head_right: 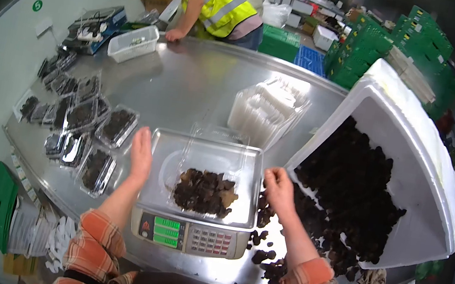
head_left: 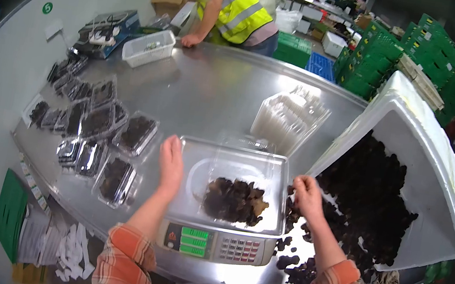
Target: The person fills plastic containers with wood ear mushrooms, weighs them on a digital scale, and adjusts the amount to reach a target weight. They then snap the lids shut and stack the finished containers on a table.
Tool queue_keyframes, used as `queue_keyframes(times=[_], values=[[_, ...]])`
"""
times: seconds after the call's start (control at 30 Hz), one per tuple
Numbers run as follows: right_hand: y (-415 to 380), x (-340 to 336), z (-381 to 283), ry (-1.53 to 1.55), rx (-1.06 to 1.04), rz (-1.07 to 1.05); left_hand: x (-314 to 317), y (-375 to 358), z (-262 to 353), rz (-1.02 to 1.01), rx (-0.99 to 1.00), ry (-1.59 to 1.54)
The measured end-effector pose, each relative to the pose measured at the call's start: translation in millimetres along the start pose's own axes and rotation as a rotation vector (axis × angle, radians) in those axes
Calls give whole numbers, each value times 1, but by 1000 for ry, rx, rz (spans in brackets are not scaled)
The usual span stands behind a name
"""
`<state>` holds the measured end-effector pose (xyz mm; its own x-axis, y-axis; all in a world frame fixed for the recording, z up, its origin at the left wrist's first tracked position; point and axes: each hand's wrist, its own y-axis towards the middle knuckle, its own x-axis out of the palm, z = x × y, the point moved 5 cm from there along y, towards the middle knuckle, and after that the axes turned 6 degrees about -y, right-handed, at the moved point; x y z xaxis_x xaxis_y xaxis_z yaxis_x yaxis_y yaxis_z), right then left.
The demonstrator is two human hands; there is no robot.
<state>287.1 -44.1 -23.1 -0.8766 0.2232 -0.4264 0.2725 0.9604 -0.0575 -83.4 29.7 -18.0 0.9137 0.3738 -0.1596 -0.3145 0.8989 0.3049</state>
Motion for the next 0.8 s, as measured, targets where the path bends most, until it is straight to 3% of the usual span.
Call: queue_keyframes(times=[0.03,0.3,0.43,0.53,0.63,0.73,0.8], values=[[-7,-5,-7,-1,87,-27,-10,4,-4,6,-13,-29],[6,15,-1,164,139,-63,-18,-2,1,-2,-158,-65],[21,38,-7,231,214,-115,13,-5,-17,-176,-405,-90],[24,48,-13,369,221,-164,44,-18,-14,-322,-705,-306],[15,42,-30,490,83,-184,51,-24,-1,-372,-695,-638],[-12,23,-28,246,65,-317,25,-45,10,-579,-430,-471],[-41,19,-25,36,260,-490,5,-66,4,-707,-110,-106]])
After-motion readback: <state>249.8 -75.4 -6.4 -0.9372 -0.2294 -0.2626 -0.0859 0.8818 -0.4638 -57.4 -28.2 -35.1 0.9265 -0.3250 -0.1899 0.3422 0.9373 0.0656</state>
